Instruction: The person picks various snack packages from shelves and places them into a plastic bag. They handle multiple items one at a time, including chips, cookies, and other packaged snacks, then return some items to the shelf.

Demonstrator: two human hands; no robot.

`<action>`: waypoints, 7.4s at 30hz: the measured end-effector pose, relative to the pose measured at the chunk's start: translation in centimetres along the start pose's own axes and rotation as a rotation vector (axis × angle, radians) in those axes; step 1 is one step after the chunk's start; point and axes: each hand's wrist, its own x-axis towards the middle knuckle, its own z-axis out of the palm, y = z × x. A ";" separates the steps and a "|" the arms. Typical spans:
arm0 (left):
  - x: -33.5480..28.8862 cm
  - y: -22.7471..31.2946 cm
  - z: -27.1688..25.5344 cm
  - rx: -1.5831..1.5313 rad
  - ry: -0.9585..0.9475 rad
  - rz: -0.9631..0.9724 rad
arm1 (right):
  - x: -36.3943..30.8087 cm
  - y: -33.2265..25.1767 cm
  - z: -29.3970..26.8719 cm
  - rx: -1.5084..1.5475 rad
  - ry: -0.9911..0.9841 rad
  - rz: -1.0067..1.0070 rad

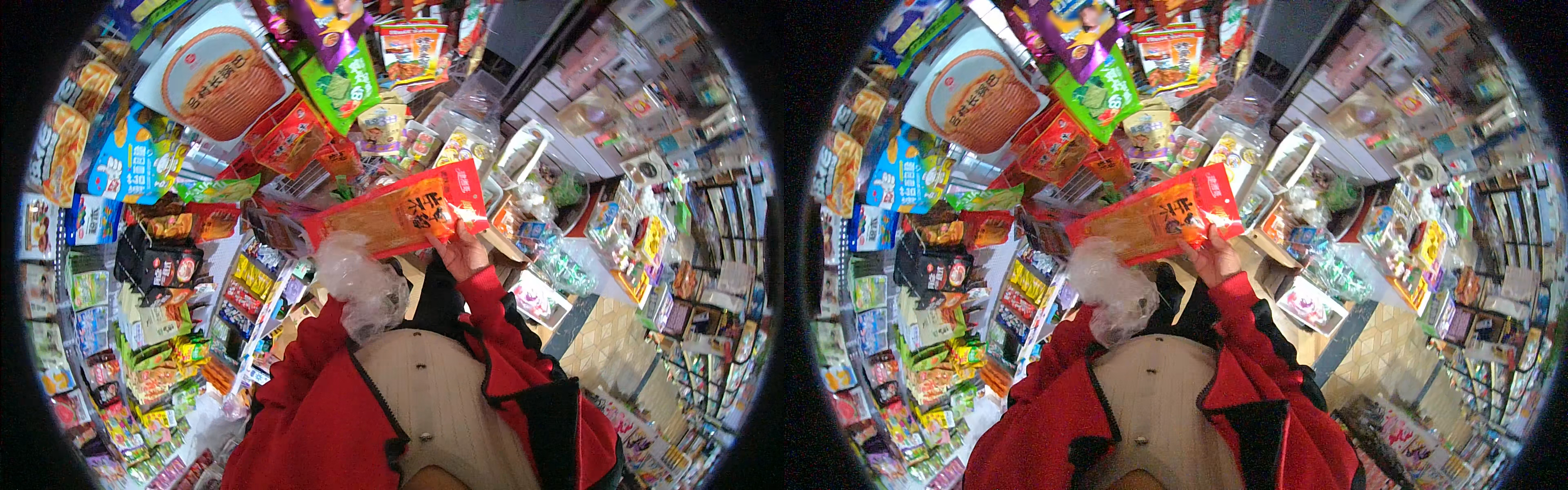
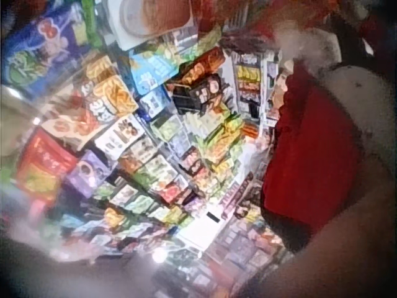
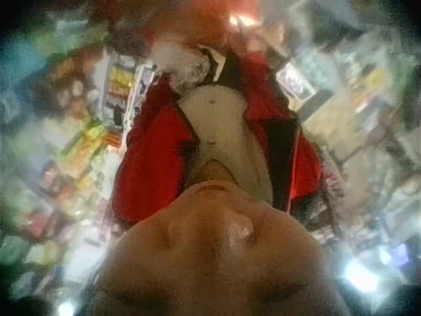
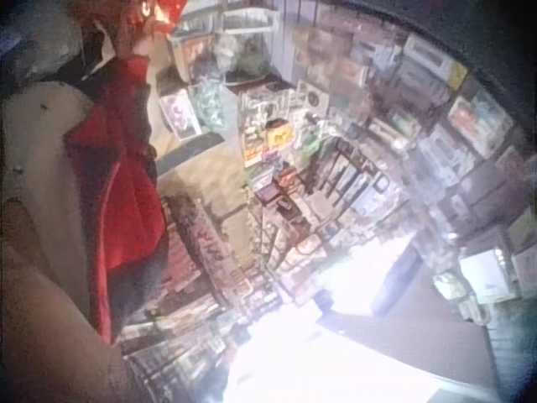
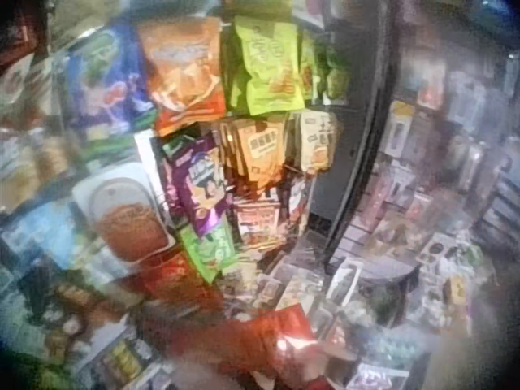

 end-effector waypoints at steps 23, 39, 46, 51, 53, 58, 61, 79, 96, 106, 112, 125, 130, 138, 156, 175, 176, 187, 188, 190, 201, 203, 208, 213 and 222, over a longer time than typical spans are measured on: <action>-21.2 -15.4 -6.1 0.166 0.774 -0.643 | 32.6 9.5 -4.8 -1.270 -0.288 -0.277; -23.6 -16.5 -5.7 0.074 0.874 -0.870 | 40.2 16.9 -6.2 -1.365 -0.475 -0.241; -21.0 -17.0 -7.5 0.080 0.841 -0.819 | 40.2 16.8 -8.0 -1.171 -0.289 -0.211; -20.3 -17.2 -7.7 0.077 0.829 -0.813 | 41.8 16.2 -10.7 -1.290 -0.117 -0.167; -20.3 -17.2 -7.6 0.078 0.825 -0.812 | 42.6 16.4 -11.1 -1.222 -0.096 -0.164; -20.2 -17.5 -7.7 0.082 0.821 -0.812 | 41.9 15.1 -10.2 -1.191 -0.210 -0.191; -20.2 -17.7 -7.7 0.079 0.819 -0.816 | 40.9 13.3 -8.3 -1.122 -0.287 -0.159; -19.3 -17.8 -7.5 0.083 0.820 -0.814 | 42.4 12.6 -5.6 -1.291 -0.240 -0.278; -18.8 -16.6 -5.0 0.150 0.792 -0.868 | 40.2 12.1 -7.5 -1.114 0.091 -0.638; -15.2 -15.1 -1.3 0.220 0.727 -0.893 | 33.1 -16.5 -12.2 -2.463 0.619 -0.791; -10.6 -13.8 0.9 0.265 0.671 -0.836 | 35.1 -23.3 -11.8 -2.549 0.622 -0.762; -0.5 -11.5 2.5 0.469 0.518 -0.585 | 34.2 -32.3 -4.4 -1.708 0.294 -1.426; 1.0 -11.0 2.7 0.522 0.453 -0.524 | 31.3 -31.9 -1.5 -1.376 0.256 -1.428; 1.4 -10.5 2.1 0.626 0.351 -0.443 | 25.3 -31.7 3.4 -1.290 0.053 -1.398; 13.6 11.1 14.5 0.737 -0.069 0.118 | -0.4 -25.1 12.4 -1.517 -0.466 -0.750; 10.1 13.8 6.7 0.538 -0.255 0.265 | -7.2 -11.7 8.5 -1.562 -0.614 -1.096; 9.8 14.1 6.5 0.501 -0.259 0.193 | -6.0 -10.0 7.6 -1.653 -0.551 -0.949; 6.5 15.8 5.7 0.520 -0.450 0.321 | 7.0 -2.2 0.4 -2.048 -0.457 -0.428; 6.3 16.1 5.4 0.555 -0.419 0.351 | 7.3 -2.0 0.2 -2.068 -0.454 -0.415; 6.0 16.2 4.9 0.517 -0.395 0.261 | 8.1 -1.4 0.1 -2.098 -0.457 -0.398; 9.2 11.0 7.2 0.953 -0.172 0.418 | 8.1 -0.4 0.1 -2.244 -0.439 -0.355; 10.5 10.2 6.2 1.107 -0.097 0.264 | 6.4 -2.0 2.1 -2.414 -0.474 -0.283; 12.5 7.4 0.0 1.097 0.197 0.317 | -0.5 -7.6 6.7 -2.610 -0.506 -0.292; 12.1 5.0 -6.1 0.922 0.204 0.394 | -5.6 -13.2 6.5 -2.096 -0.407 -0.618; 8.2 4.1 -11.1 0.431 0.197 0.313 | -7.7 -19.9 -0.3 -0.890 0.107 -0.894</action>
